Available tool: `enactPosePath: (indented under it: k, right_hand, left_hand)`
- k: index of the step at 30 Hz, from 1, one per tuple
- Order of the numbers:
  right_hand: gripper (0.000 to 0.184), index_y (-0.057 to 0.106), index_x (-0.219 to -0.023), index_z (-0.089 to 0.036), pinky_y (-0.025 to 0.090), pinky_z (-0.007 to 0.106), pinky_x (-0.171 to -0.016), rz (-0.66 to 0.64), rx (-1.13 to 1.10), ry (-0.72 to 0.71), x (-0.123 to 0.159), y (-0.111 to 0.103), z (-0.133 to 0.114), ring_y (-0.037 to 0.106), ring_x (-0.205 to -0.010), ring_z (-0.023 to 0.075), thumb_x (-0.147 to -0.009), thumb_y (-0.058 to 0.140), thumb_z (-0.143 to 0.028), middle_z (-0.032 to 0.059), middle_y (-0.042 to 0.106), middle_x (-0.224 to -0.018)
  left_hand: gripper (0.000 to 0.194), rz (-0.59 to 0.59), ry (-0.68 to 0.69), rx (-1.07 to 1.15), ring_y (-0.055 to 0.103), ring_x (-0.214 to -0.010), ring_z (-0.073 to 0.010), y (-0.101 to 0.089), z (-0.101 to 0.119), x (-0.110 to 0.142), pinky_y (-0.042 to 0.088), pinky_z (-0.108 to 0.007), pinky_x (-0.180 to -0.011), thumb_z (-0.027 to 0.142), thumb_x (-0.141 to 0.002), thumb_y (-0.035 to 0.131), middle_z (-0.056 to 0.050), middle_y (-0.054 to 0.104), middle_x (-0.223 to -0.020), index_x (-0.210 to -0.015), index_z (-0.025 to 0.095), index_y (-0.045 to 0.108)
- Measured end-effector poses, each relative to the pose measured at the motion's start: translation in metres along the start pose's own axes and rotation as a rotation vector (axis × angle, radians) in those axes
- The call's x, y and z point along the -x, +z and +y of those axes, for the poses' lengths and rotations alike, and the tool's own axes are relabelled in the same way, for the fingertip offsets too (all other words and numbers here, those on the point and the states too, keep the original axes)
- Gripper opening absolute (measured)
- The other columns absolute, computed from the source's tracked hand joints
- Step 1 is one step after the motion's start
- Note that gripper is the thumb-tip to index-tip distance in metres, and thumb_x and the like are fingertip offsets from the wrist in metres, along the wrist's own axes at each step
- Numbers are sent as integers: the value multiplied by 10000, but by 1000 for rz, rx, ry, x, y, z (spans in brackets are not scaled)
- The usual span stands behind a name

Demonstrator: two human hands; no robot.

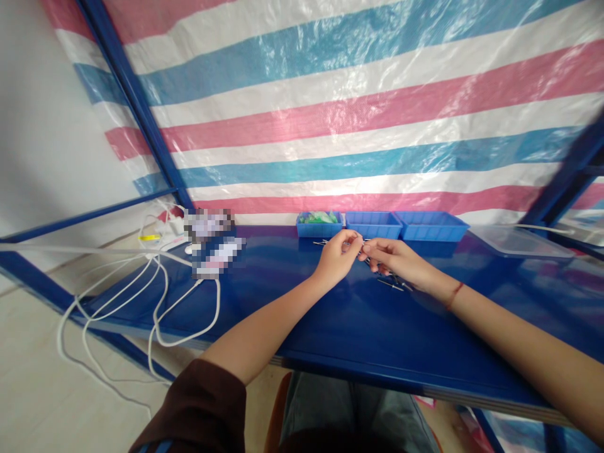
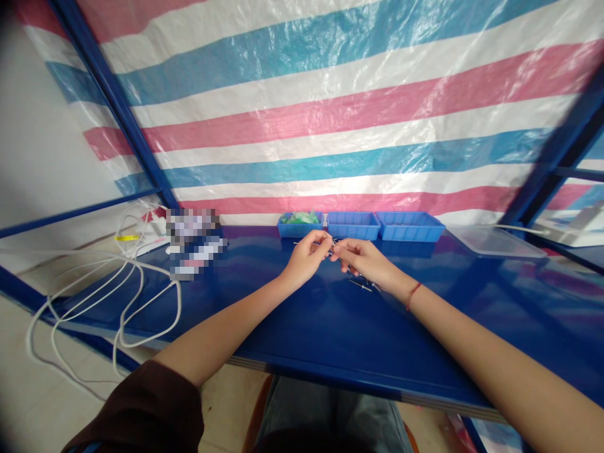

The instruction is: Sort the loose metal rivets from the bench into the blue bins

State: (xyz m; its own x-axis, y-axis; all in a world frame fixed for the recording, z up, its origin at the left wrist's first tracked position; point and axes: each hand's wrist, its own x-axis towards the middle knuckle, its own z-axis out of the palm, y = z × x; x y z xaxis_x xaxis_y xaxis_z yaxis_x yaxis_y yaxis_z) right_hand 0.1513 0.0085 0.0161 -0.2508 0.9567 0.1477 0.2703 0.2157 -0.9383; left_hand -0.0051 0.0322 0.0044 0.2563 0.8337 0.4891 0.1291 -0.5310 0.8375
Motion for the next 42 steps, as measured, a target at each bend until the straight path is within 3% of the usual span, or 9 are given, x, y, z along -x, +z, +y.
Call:
enactPosePath:
  k: [5, 9, 12, 15, 18, 22, 28, 34, 42]
  right_hand:
    - [325, 614, -819, -178, 307, 193, -408, 101, -92, -23, 1, -2, -2, 474, -485, 80, -677, 690, -460, -11, 583, -626]
    - [282, 631, -817, -180, 333, 220, -437, 241, -22, -73, -7, -16, 0, 474, -491, 106, -690, 662, -429, -11, 562, -575]
    - [279, 653, -827, -162, 380, 255, -505, 508, 210, -60, -15, -45, 10, 524, -537, 137, -736, 609, -421, 36, 627, -648]
    - [259, 699, -875, -135, 411, 292, -677, 802, 641, 33, -19, -82, 28, 614, -735, 199, -782, 579, -344, 108, 701, -827]
    - [285, 710, -974, -149, 389, 301, -703, 891, 889, 157, -20, -112, 46, 631, -874, 243, -814, 542, -313, 115, 716, -908]
    - [340, 698, -1035, -185, 376, 315, -645, 862, 1024, 307, -21, -126, 59, 643, -864, 274, -844, 467, -345, 124, 715, -952]
    - [414, 653, -1138, -200, 403, 329, -668, 789, 1102, 286, -22, -119, 59, 645, -879, 289, -849, 402, -357, 144, 703, -995]
    - [393, 651, -1115, -148, 408, 324, -701, 748, 1006, 91, -18, -105, 44, 641, -847, 274, -825, 458, -329, 135, 712, -918]
    - [254, 698, -836, -195, 439, 306, -652, 397, 781, -225, -10, -53, 17, 622, -666, 204, -812, 509, -363, 53, 706, -779]
  left_hand:
    - [119, -25, 24, -13, 604, -772, -105, 1, -3, -2, 483, -222, -742, 249, -871, 501, -27, 643, -896, -905, 164, 577]
    - [161, -57, 30, -189, 606, -780, -131, 0, -11, -2, 492, -274, -782, 258, -868, 505, -42, 647, -890, -958, 156, 590]
    - [255, -126, 146, -406, 607, -894, -172, -2, -16, 0, 468, -344, -893, 277, -860, 521, -67, 650, -950, -1079, 160, 579]
    - [341, -261, 250, -630, 519, -1142, -228, -4, -18, 4, 390, -417, -1011, 357, -871, 507, -86, 592, -1185, -1179, 221, 566]
    - [414, -446, 207, -775, 364, -1312, -277, -4, -15, 6, 324, -488, -1058, 462, -885, 454, -59, 443, -1400, -1257, 296, 528]
    - [401, -567, 151, -820, 397, -1299, -250, -3, -13, 6, 317, -472, -1069, 449, -924, 370, -43, 453, -1400, -1260, 297, 529]
    - [265, -469, 228, -807, 557, -1057, -194, -3, -16, 3, 431, -343, -961, 366, -895, 467, -51, 609, -1112, -1038, 221, 637]
    - [186, -418, 234, -810, 533, -1016, -226, -3, -14, 4, 430, -380, -888, 351, -874, 521, -48, 606, -1054, -915, 232, 658]
    - [161, -295, 181, -679, 577, -906, -190, -4, -12, 2, 419, -319, -836, 301, -891, 493, -23, 665, -919, -853, 203, 614]
